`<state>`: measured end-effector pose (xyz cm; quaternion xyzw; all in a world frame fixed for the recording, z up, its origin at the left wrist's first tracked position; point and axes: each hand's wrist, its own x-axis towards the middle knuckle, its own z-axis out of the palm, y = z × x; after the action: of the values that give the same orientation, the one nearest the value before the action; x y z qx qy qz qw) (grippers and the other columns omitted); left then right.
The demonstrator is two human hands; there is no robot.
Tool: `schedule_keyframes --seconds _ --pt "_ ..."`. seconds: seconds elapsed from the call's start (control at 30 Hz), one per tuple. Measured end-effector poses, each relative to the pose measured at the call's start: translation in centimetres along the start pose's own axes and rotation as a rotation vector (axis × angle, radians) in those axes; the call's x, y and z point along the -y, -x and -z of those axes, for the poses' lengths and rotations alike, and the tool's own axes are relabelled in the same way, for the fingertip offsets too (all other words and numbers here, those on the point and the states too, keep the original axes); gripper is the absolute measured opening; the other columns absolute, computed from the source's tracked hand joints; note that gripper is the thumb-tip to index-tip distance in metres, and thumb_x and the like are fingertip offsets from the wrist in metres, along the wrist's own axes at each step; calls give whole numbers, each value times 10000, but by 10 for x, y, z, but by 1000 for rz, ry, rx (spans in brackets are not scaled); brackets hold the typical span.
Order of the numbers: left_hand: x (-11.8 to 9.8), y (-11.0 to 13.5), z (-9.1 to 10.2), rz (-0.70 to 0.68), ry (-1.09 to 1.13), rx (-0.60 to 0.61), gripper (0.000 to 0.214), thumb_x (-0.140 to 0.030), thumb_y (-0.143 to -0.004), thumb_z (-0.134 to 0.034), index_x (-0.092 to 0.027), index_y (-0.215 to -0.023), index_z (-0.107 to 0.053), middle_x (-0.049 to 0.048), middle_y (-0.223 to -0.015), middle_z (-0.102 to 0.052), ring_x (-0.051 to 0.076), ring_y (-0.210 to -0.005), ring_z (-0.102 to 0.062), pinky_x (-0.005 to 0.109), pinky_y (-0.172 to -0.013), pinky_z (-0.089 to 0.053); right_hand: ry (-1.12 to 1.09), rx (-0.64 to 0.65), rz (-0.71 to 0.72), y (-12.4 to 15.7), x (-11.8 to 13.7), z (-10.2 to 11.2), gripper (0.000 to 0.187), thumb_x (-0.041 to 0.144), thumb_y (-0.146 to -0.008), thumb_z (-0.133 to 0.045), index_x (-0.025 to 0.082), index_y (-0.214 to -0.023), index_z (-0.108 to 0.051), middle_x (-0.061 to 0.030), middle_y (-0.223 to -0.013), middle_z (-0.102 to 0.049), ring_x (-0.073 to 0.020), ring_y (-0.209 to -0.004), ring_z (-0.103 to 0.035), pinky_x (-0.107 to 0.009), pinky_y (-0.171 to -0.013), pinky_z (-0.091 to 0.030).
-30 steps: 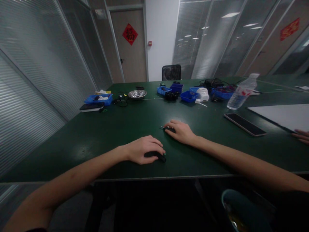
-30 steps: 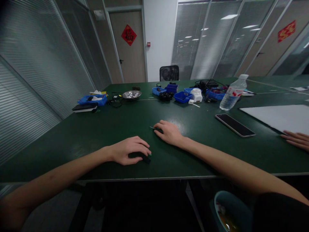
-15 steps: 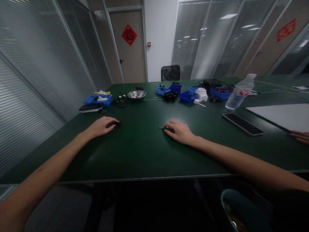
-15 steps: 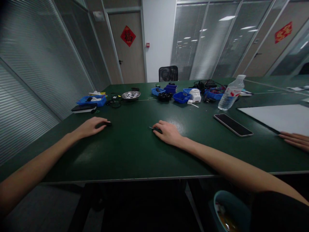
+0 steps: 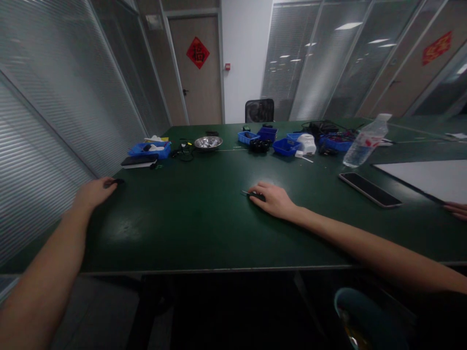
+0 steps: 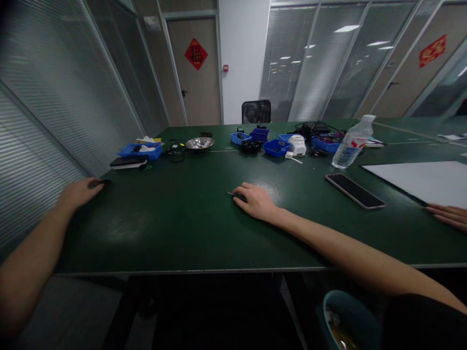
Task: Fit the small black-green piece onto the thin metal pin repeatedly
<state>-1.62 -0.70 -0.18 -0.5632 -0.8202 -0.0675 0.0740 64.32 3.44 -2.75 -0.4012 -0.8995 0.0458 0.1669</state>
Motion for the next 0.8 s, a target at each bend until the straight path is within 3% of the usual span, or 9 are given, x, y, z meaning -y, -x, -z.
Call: schedule_keyframes --seconds 0.3,0.47,0.7,0.8 --pt "-21 6 9 48 -9 4 642 -587 -987 -597 -71 -1337 -749 45 -782 -732 204 -681 -543 214 -667 -343 -3 -10 6 0 -1 -2 319 428 -1089 -561 247 -1307 -708 -88 -1183 -720 -235 -963 -686 -341 -748 -498" --pt "-30 7 7 58 44 21 593 -547 -1028 -561 -44 -1261 -770 71 -816 -676 241 -799 -556 252 -763 -389 -11 -3 13 0 -2 -2 315 429 -1090 -562 251 -1309 -700 -86 -1190 -718 -229 -961 -683 -336 -745 -493" --pt "-7 -7 -8 -57 -46 11 574 -475 -1000 -581 -6 -1261 -784 148 -1014 -740 262 -896 -602 261 -752 -396 -15 0 21 0 -2 -1 322 421 -1089 -562 235 -1312 -702 -88 -1181 -712 -229 -951 -676 -337 -741 -488" --pt "6 -17 -19 -34 -38 15 577 -474 -978 -605 -27 -1300 -776 160 -1095 -764 275 -941 -634 270 -763 -432 -7 8 13 0 -2 -1 320 422 -1089 -566 240 -1314 -702 -85 -1183 -712 -227 -952 -677 -329 -738 -484"
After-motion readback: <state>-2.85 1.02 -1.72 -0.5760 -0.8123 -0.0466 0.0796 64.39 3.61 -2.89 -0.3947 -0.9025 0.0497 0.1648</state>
